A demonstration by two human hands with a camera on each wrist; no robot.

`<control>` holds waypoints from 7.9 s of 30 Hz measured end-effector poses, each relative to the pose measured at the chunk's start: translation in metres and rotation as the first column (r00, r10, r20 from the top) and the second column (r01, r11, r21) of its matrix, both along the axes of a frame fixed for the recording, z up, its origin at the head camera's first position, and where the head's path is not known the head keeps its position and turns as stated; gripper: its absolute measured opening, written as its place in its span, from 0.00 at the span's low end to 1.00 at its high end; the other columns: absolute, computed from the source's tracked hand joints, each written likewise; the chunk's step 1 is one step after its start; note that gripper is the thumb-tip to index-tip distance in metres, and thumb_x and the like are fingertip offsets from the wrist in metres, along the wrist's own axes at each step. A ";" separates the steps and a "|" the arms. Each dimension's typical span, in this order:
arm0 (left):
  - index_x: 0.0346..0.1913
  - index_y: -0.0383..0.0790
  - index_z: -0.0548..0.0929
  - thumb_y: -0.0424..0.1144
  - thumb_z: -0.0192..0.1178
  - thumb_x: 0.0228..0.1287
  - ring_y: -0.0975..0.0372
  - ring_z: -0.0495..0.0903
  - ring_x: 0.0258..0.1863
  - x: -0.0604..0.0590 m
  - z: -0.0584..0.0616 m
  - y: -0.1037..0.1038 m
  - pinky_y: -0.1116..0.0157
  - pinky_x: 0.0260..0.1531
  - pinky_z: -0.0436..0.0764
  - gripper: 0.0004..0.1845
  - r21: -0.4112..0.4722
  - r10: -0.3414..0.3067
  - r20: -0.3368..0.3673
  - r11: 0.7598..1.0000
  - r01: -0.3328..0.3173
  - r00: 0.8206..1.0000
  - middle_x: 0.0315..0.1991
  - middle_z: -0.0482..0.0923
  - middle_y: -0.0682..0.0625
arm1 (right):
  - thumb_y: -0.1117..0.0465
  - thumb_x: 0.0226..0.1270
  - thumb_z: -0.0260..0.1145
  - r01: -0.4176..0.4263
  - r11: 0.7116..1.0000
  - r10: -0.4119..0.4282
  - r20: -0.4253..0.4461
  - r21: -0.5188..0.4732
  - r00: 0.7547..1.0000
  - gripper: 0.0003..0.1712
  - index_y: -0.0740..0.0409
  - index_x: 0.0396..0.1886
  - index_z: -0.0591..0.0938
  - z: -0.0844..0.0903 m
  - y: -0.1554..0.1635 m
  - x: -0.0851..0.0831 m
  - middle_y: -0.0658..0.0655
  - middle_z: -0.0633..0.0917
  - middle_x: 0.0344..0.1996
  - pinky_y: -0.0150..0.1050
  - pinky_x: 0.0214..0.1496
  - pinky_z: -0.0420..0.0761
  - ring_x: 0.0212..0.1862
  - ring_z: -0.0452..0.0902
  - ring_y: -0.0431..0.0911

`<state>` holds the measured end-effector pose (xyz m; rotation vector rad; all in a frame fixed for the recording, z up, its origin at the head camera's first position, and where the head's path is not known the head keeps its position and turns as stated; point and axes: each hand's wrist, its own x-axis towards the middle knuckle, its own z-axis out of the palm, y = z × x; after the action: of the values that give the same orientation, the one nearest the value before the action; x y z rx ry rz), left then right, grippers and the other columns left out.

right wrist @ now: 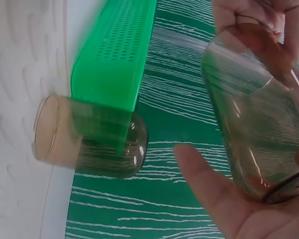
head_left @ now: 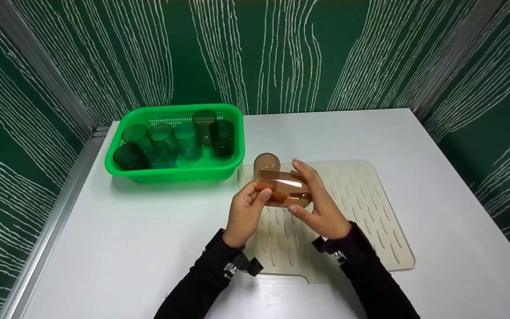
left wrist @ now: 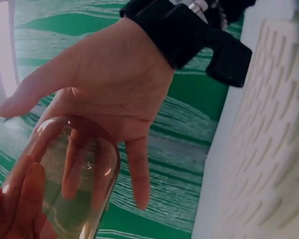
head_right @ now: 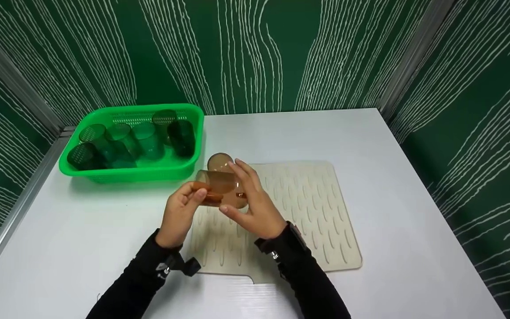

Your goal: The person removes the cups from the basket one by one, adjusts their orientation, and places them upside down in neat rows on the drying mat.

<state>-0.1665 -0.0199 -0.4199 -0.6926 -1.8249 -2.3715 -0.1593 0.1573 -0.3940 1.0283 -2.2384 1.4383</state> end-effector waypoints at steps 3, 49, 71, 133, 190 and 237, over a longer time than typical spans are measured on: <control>0.43 0.27 0.72 0.35 0.48 0.65 0.51 0.80 0.37 0.000 -0.004 0.002 0.57 0.39 0.77 0.11 0.016 -0.001 0.027 1.000 0.001 1.000 0.35 0.80 0.39 | 0.55 0.59 0.62 -0.003 0.999 0.003 0.001 -0.050 1.000 0.42 0.70 0.64 0.52 -0.003 -0.001 0.000 0.69 0.55 0.62 0.46 0.52 0.71 0.59 0.59 0.60; 0.38 0.40 0.80 0.44 0.52 0.62 0.48 0.64 0.57 -0.007 0.012 -0.071 0.51 0.53 0.63 0.12 -0.541 0.238 -0.763 0.276 -0.795 0.602 0.48 0.75 0.45 | 0.65 0.51 0.68 0.348 0.938 -0.346 -0.101 0.001 0.933 0.31 0.58 0.56 0.68 -0.011 0.056 -0.051 0.59 0.73 0.45 0.30 0.28 0.71 0.36 0.71 0.47; 0.39 0.40 0.79 0.47 0.52 0.62 0.47 0.66 0.56 -0.005 0.010 -0.075 0.50 0.53 0.63 0.14 -0.610 0.229 -0.730 0.207 -0.765 0.644 0.47 0.75 0.44 | 0.46 0.49 0.68 0.373 0.706 -0.426 -0.060 0.601 0.903 0.31 0.52 0.52 0.73 -0.041 0.077 -0.112 0.62 0.74 0.43 0.47 0.40 0.73 0.41 0.72 0.56; 0.39 0.41 0.79 0.48 0.52 0.62 0.54 0.71 0.49 -0.003 0.008 -0.069 0.55 0.50 0.67 0.14 -0.657 0.208 -0.694 0.209 -0.724 0.689 0.41 0.77 0.49 | 0.33 0.52 0.57 0.545 0.613 -0.514 -0.234 0.572 0.825 0.41 0.47 0.63 0.64 -0.036 0.064 -0.104 0.64 0.70 0.54 0.56 0.48 0.68 0.48 0.70 0.61; 0.56 0.41 0.71 0.50 0.54 0.60 0.46 0.62 0.58 -0.070 0.037 -0.070 0.51 0.56 0.61 0.24 -0.784 0.113 -0.606 0.082 -0.615 0.788 0.56 0.68 0.40 | 0.41 0.51 0.64 0.629 0.593 -0.643 -0.175 0.503 0.746 0.39 0.46 0.63 0.65 -0.046 0.088 -0.045 0.69 0.64 0.59 0.72 0.49 0.51 0.61 0.50 0.70; 0.24 0.38 0.77 0.33 0.48 0.64 0.54 0.78 0.26 -0.179 -0.001 -0.064 0.58 0.28 0.78 0.12 -0.950 0.133 -0.301 -0.131 -0.284 0.944 0.28 0.80 0.41 | 0.41 0.51 0.63 0.599 0.562 -0.640 -0.159 0.570 0.752 0.40 0.49 0.63 0.64 -0.053 0.091 -0.042 0.69 0.63 0.60 0.70 0.47 0.55 0.60 0.52 0.70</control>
<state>-0.3457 -0.0837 -0.4213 -0.3729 -3.0938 -0.1670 -0.2016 0.2482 -0.4466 0.2020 -2.7621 0.4597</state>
